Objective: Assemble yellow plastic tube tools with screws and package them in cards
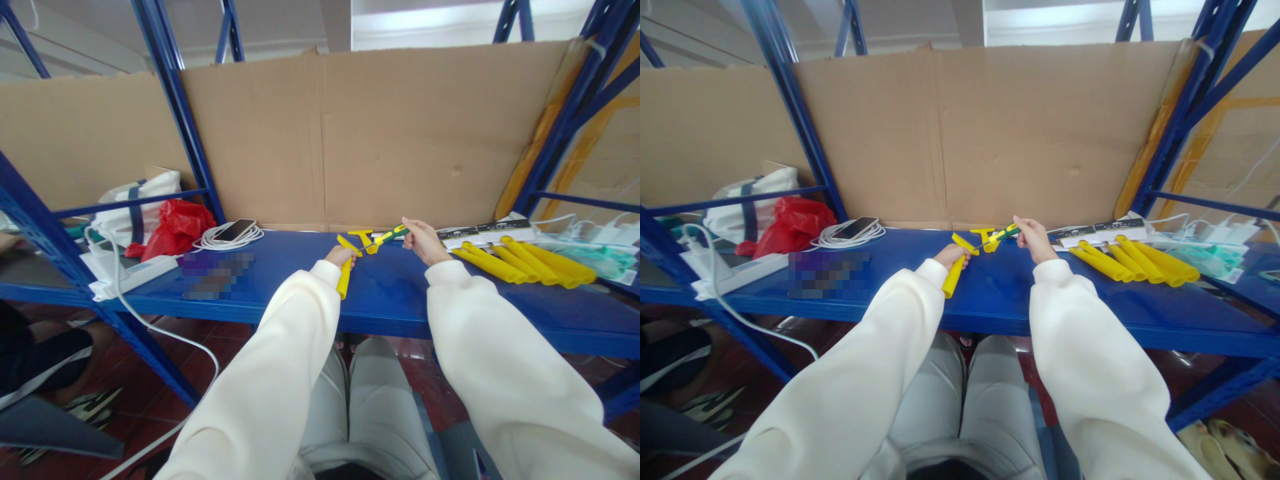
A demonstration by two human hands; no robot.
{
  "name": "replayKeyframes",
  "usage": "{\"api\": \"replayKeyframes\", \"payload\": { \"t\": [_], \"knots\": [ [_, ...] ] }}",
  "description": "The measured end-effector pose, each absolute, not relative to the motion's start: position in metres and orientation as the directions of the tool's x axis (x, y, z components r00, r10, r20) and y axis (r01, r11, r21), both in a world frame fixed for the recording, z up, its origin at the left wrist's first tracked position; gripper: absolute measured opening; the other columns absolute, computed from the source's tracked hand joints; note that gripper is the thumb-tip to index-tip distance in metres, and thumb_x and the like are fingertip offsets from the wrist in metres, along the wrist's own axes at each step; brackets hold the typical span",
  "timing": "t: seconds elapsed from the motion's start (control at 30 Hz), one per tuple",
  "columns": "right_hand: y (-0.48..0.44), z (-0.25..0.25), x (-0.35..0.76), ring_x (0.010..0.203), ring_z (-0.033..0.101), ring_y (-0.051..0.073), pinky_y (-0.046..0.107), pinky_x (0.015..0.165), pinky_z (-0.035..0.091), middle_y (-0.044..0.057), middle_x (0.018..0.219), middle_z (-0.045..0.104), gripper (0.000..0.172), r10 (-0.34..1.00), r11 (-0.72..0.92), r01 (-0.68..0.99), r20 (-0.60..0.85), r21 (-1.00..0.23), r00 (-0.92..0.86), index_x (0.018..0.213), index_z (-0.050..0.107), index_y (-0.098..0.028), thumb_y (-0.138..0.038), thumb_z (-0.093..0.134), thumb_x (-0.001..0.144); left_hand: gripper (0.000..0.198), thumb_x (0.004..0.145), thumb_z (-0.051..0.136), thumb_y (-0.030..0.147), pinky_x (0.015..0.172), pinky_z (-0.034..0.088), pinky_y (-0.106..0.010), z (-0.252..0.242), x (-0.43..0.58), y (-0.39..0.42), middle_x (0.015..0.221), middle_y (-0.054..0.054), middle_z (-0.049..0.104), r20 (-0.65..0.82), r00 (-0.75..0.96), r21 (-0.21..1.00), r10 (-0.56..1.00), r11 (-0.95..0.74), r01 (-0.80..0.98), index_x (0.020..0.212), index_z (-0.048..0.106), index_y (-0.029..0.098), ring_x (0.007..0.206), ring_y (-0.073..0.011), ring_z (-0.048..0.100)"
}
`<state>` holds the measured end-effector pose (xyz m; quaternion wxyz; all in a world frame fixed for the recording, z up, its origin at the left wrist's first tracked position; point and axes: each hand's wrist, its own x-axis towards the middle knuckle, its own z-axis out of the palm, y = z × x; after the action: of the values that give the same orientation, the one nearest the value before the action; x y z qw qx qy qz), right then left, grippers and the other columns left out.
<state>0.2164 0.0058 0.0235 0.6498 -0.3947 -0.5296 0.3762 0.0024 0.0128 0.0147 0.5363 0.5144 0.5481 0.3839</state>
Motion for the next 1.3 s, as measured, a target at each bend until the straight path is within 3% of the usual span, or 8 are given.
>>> {"api": "replayKeyframes", "payload": {
  "t": [0.33,0.57,0.7,0.87,1.07,1.3],
  "knots": [
    [0.0063,0.0220,0.2176,0.033,0.038,0.007,0.019,0.034,0.032,-0.010,0.037,0.040,0.049,0.906,0.395,-0.055,0.379,-0.917,0.186,0.070,0.050,-0.023,-0.058,0.085,0.068,0.013,0.082,0.061,0.000,0.046,0.039,-0.022,0.0153,0.0007,0.0155,0.047,0.004,0.046,-0.213,0.124,0.967,0.969,0.192,0.166,0.075,0.065,0.010,0.041,-0.0093,0.045],
    [-0.0005,0.0273,0.2159,0.035,0.050,0.009,0.019,0.034,0.038,-0.002,0.045,0.058,0.046,0.933,0.333,-0.063,0.319,-0.941,0.166,0.071,0.055,-0.021,-0.058,0.083,0.072,0.021,0.086,0.055,-0.002,0.043,0.035,-0.020,0.0172,0.0020,0.0096,0.045,0.005,0.045,-0.200,0.111,0.969,0.974,0.180,0.168,0.071,0.060,0.012,0.040,-0.0082,0.043],
    [-0.0030,0.0294,0.2139,0.042,0.057,0.009,0.017,0.037,0.042,0.000,0.057,0.066,0.038,0.937,0.342,-0.096,0.331,-0.935,0.115,0.078,0.059,-0.020,-0.050,0.083,0.076,0.025,0.086,0.054,0.000,0.045,0.039,-0.022,0.0176,0.0014,0.0072,0.043,0.005,0.043,-0.188,0.112,0.971,0.976,0.168,0.172,0.066,0.056,0.014,0.039,-0.0085,0.042],
    [-0.0020,0.0270,0.2142,0.043,0.054,0.008,0.017,0.039,0.041,-0.004,0.054,0.060,0.040,0.927,0.372,-0.094,0.363,-0.924,0.100,0.080,0.060,-0.021,-0.050,0.086,0.072,0.016,0.083,0.059,0.000,0.049,0.043,-0.023,0.0168,0.0007,0.0094,0.045,0.005,0.044,-0.192,0.119,0.972,0.974,0.172,0.158,0.074,0.062,0.012,0.041,-0.0095,0.044],
    [-0.0001,0.0246,0.2145,0.041,0.049,0.007,0.017,0.038,0.038,-0.007,0.050,0.054,0.046,0.920,0.379,-0.059,0.369,-0.923,0.134,0.082,0.058,-0.021,-0.056,0.085,0.069,0.021,0.086,0.058,0.000,0.046,0.037,-0.022,0.0176,0.0018,0.0103,0.046,0.005,0.045,-0.208,0.099,0.964,0.973,0.187,0.187,0.069,0.059,0.013,0.039,-0.0084,0.042],
    [-0.0009,0.0252,0.2136,0.042,0.052,0.007,0.017,0.040,0.039,-0.005,0.056,0.060,0.046,0.924,0.344,-0.010,0.337,-0.939,0.180,0.082,0.056,-0.021,-0.057,0.083,0.071,0.019,0.086,0.056,-0.001,0.048,0.040,-0.023,0.0156,0.0016,0.0124,0.045,0.005,0.045,-0.197,0.102,0.967,0.975,0.177,0.182,0.072,0.062,0.011,0.040,-0.0095,0.044]
  ]
}}
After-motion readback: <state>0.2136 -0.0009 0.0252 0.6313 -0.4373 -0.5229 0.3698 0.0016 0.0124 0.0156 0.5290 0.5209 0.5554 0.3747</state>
